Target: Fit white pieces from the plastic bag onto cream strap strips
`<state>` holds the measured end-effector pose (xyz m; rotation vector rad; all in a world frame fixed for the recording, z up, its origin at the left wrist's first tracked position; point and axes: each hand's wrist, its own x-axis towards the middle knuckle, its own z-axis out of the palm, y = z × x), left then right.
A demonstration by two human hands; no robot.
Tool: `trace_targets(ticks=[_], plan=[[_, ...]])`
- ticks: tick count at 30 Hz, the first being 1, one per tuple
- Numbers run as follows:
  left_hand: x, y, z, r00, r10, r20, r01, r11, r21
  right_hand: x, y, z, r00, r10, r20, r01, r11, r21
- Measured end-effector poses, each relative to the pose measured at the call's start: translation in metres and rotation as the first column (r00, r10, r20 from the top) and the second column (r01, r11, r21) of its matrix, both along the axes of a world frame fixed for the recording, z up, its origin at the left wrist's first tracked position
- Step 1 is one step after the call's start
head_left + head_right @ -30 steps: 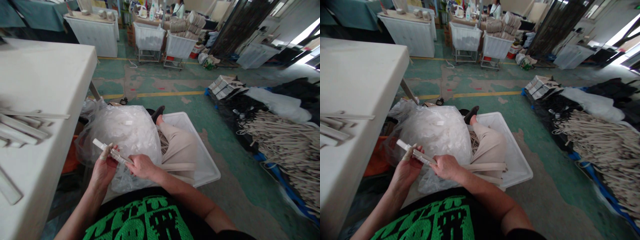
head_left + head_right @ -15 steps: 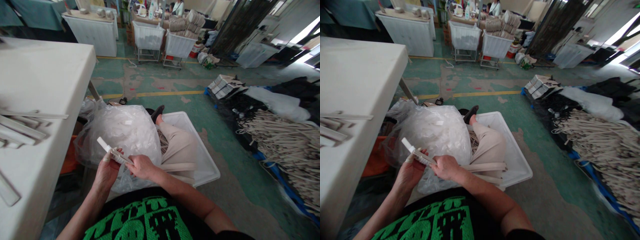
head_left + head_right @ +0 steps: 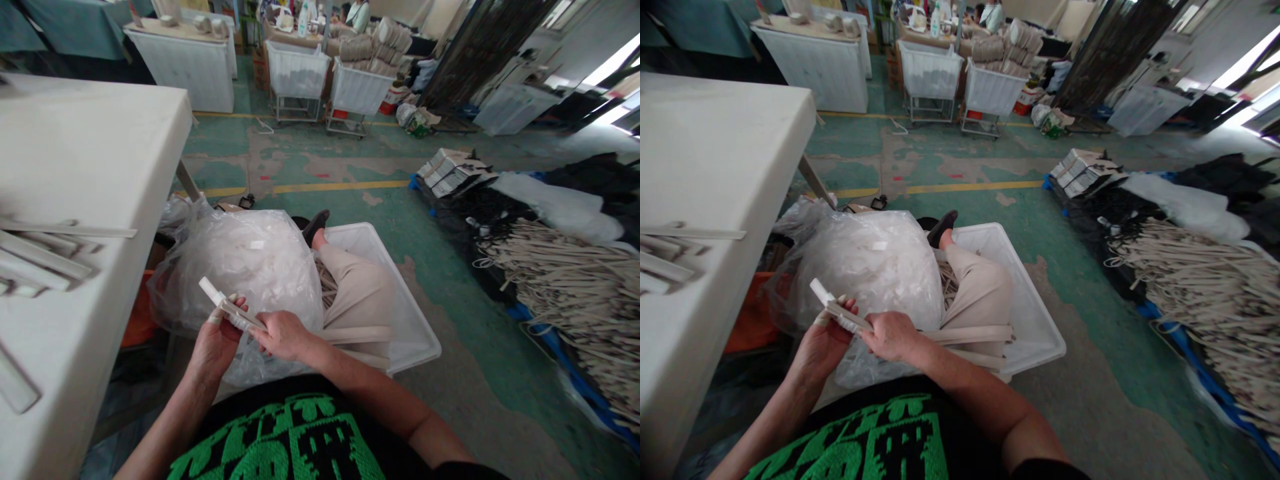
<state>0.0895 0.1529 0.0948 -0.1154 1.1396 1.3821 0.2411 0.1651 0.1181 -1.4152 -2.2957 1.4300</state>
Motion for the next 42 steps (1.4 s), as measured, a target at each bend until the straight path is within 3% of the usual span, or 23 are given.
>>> trace_targets(ticks=[25, 42], plan=[[0.0012, -0.0008, -0.0006, 0.999, 0.033, -0.02, -0.033, 0.999, -0.001, -0.0005, -0.0009, -0.0029, 1.0, 0.004, -0.02, -0.004, 1.0, -0.027], [0.0036, -0.0028, 0.0013, 1.0, -0.011, -0.012, 0.011, 0.999, -0.035, -0.0009, -0.0014, 0.0011, 1.0, 0.005, -0.019, -0.006, 0.999, -0.035]])
